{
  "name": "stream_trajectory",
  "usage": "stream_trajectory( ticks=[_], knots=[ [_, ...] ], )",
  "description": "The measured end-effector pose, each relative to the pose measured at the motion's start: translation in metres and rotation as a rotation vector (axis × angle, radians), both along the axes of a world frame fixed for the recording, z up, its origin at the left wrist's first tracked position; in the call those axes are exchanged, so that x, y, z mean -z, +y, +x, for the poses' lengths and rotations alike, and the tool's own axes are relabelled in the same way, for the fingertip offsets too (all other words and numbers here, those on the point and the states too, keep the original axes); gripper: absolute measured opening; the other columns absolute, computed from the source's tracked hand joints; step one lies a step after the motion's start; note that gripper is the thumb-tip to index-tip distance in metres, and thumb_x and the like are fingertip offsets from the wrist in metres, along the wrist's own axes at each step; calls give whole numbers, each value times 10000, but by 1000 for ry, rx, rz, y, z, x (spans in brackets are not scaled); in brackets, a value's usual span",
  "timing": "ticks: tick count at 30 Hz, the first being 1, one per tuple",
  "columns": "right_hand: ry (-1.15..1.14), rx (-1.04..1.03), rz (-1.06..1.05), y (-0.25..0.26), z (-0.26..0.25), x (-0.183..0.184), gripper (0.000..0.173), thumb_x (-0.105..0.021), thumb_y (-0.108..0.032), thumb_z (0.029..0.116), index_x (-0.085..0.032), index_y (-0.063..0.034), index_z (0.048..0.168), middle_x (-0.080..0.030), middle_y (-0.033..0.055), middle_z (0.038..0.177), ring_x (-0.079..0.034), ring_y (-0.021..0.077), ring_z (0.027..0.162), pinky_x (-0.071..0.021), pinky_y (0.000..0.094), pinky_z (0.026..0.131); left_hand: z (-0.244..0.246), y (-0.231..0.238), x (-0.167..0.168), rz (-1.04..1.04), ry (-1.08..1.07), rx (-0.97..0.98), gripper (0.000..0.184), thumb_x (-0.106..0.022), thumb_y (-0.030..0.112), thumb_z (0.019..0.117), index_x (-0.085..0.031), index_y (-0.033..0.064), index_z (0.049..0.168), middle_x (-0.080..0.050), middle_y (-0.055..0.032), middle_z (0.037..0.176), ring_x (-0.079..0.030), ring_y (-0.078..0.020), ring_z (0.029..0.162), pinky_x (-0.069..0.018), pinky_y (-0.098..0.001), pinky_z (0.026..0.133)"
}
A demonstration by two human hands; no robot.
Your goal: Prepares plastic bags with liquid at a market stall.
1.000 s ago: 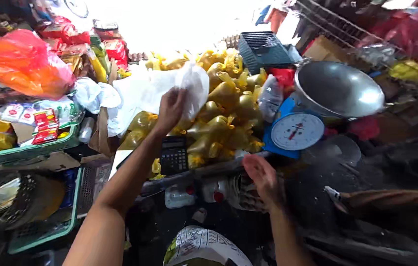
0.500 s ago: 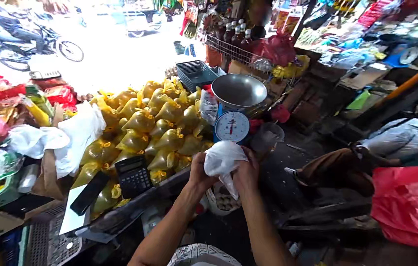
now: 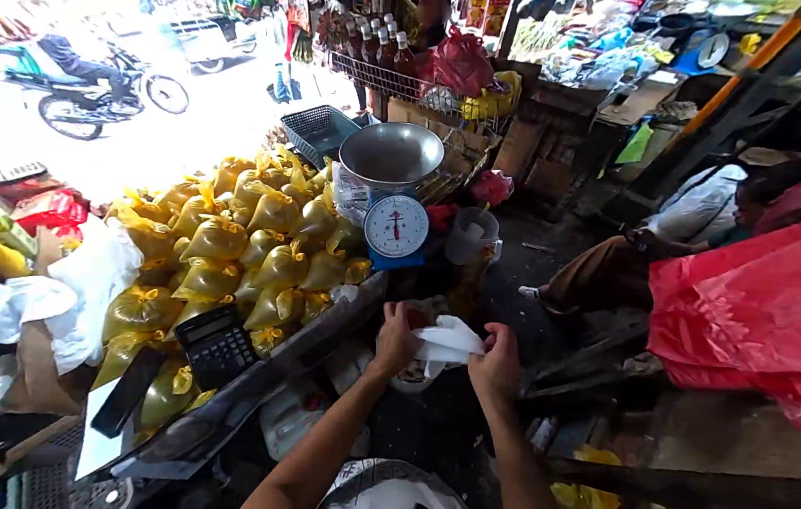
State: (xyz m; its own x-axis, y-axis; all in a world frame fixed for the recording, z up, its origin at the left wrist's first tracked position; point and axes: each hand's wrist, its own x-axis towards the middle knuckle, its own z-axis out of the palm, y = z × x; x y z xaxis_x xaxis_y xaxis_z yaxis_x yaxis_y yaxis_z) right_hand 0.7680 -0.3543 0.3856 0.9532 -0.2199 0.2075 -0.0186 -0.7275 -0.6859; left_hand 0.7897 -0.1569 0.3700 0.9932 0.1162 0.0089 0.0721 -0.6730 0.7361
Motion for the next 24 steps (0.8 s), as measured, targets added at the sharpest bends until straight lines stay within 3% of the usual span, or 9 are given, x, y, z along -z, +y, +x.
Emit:
stream_trajectory(
  ticks=[3,6,9,13,15,17,20,22,24],
  knots=[
    [101,-54,-34,10,-27,16,581,-771,2,723,-598,-12,1277,-627,235,1255,-693,383,1002,-598,566,784,-8,-7,25,13,-14,-191,827,-827,315,766,-465,63,1466,-525,-227,1413,-642,-343,1146,-592,-501,888],
    [52,-98,-2,17,-41,39,489,-805,-90,761,-618,-5,1205,-683,208,1107,-711,353,904,-600,556,733,-34,-15,47,-63,103,-188,673,-785,262,849,-514,72,1435,-545,-213,1404,-635,-340,1184,-577,-507,948],
    [99,-104,67,11,-35,47,486,-725,-14,760,-584,15,1224,-685,193,1019,-694,352,887,-577,566,750,-48,6,67,-32,160,-286,645,-744,81,788,-539,77,1400,-588,-195,1334,-632,-338,1157,-563,-516,940],
    [131,-171,124,25,-33,53,489,-763,-68,760,-593,14,1211,-690,163,933,-696,322,816,-583,545,713,-69,30,72,59,375,-160,590,-794,279,853,-583,62,1359,-635,-197,1298,-635,-348,1188,-525,-541,1013],
    [163,-194,149,35,-23,51,476,-750,-77,779,-590,-2,1221,-685,137,931,-695,290,811,-592,521,711,-73,44,74,122,504,-62,553,-796,334,845,-634,81,1310,-614,-207,1308,-632,-366,1168,-533,-554,989],
    [132,-220,167,53,-14,51,524,-754,-102,795,-570,9,1273,-681,155,1001,-691,298,876,-589,504,755,-68,48,61,127,498,-29,633,-794,362,843,-579,158,1402,-580,-193,1370,-656,-366,1134,-560,-568,945],
    [41,-266,161,81,-5,60,932,-841,-223,731,-386,26,1506,-601,239,1278,-639,362,1108,-576,526,900,-49,49,57,-198,366,-103,507,-706,417,937,-623,160,1365,-711,-117,1199,-695,-270,1089,-553,-542,964],
    [46,-334,162,94,-3,66,1037,-773,-95,682,-270,11,1583,-517,278,1421,-591,400,1237,-563,548,954,-34,52,71,-475,313,-203,396,-656,361,990,-664,83,1271,-732,-120,1094,-708,-227,1015,-566,-489,946],
    [116,-398,308,101,2,78,988,-700,-15,691,-274,-7,1582,-533,219,1416,-627,298,1175,-598,459,886,-21,67,80,-530,279,-276,350,-653,306,998,-680,68,1254,-731,-125,1102,-703,-222,1020,-557,-480,957]
  ],
)
